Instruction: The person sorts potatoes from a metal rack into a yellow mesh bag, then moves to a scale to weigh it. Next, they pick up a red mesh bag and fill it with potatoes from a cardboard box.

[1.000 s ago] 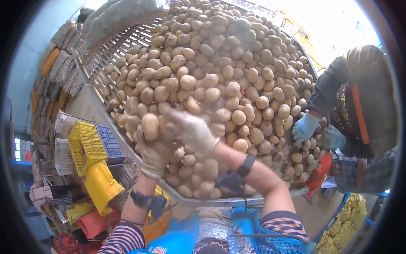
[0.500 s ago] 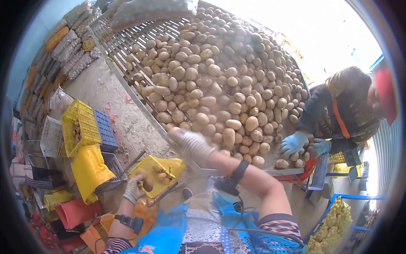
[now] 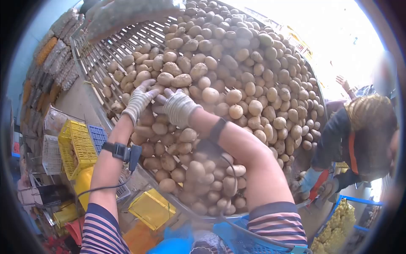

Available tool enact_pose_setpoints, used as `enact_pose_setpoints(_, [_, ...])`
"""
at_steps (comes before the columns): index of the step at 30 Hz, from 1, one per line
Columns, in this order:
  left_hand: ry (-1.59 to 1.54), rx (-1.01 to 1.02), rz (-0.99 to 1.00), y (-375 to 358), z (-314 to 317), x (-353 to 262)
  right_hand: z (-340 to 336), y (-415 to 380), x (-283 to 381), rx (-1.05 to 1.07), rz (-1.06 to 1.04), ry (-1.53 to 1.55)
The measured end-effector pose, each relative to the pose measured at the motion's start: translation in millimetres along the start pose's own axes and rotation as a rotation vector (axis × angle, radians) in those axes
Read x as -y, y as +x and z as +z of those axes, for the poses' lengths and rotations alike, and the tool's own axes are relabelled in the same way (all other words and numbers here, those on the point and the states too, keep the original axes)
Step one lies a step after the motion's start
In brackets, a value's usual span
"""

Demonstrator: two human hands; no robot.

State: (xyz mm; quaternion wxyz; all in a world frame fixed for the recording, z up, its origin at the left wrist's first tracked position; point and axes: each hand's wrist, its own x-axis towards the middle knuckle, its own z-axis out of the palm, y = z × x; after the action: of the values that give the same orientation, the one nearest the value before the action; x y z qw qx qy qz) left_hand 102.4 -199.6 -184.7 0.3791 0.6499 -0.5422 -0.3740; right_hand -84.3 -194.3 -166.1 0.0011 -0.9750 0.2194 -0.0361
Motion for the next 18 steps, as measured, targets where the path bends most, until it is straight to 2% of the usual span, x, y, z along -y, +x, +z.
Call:
enact_pose_setpoints(1, [-0.046, 0.175, -0.137, 11.9, 2.3, -1.8, 0.8, 0.6, 0.2, 0.058, 0.013, -0.077])
enact_pose_setpoints(2, [-0.102, 0.180, -0.187, 17.2, 4.6, 1.4, 12.6, -4.4, -1.2, -0.063, 0.024, -0.097])
enact_pose_setpoints(3, [-0.093, 0.191, -0.203, 16.2, 5.1, 4.1, 16.7, -10.9, -0.5, -0.060, 0.031, -0.077])
enact_pose_setpoints(6, [-0.411, 0.142, -0.204, 4.3, -1.9, 5.4, 18.4, -13.2, -2.0, -0.119, 0.109, 0.074])
enact_pose_setpoints(7, [-0.408, 0.133, -0.209, 3.3, -8.2, 2.9, 17.9, -7.3, -3.9, -0.127, 0.187, 0.075])
enact_pose_setpoints(9, [-0.689, 0.069, -0.247, -7.2, -20.8, -0.6, 16.4, 4.5, -13.4, -0.155, 0.286, 0.193])
enact_pose_setpoints(10, [-0.684, 0.059, -0.243, -14.9, -25.0, -0.6, 23.9, 10.4, -18.1, -0.201, 0.268, 0.202])
enact_pose_setpoints(12, [-0.706, 0.062, -0.042, -38.2, -29.7, -0.8, 33.3, 14.1, -19.9, -0.258, 0.236, 0.205])
enact_pose_setpoints(13, [-0.713, 0.064, 0.065, -49.2, -36.0, -2.4, 29.2, 12.4, -19.4, -0.305, 0.287, 0.360])
enact_pose_setpoints(14, [-0.709, 0.052, 0.081, -60.4, -44.9, -3.9, 26.6, 11.6, -15.0, -0.347, 0.334, 0.516])
enact_pose_setpoints(15, [-0.985, 0.137, -0.026, -72.6, -53.0, -4.6, 18.5, 11.7, -3.9, -0.353, 0.319, 0.509])
enact_pose_setpoints(17, [-1.553, 0.338, -0.259, -102.8, -57.6, -3.0, 4.0, -0.4, 19.5, -0.570, 0.283, 1.915])
enact_pose_setpoints(18, [-1.574, 0.221, -0.303, -131.8, -56.8, -18.2, -8.8, -16.2, 37.4, -0.377, 0.409, 2.391])
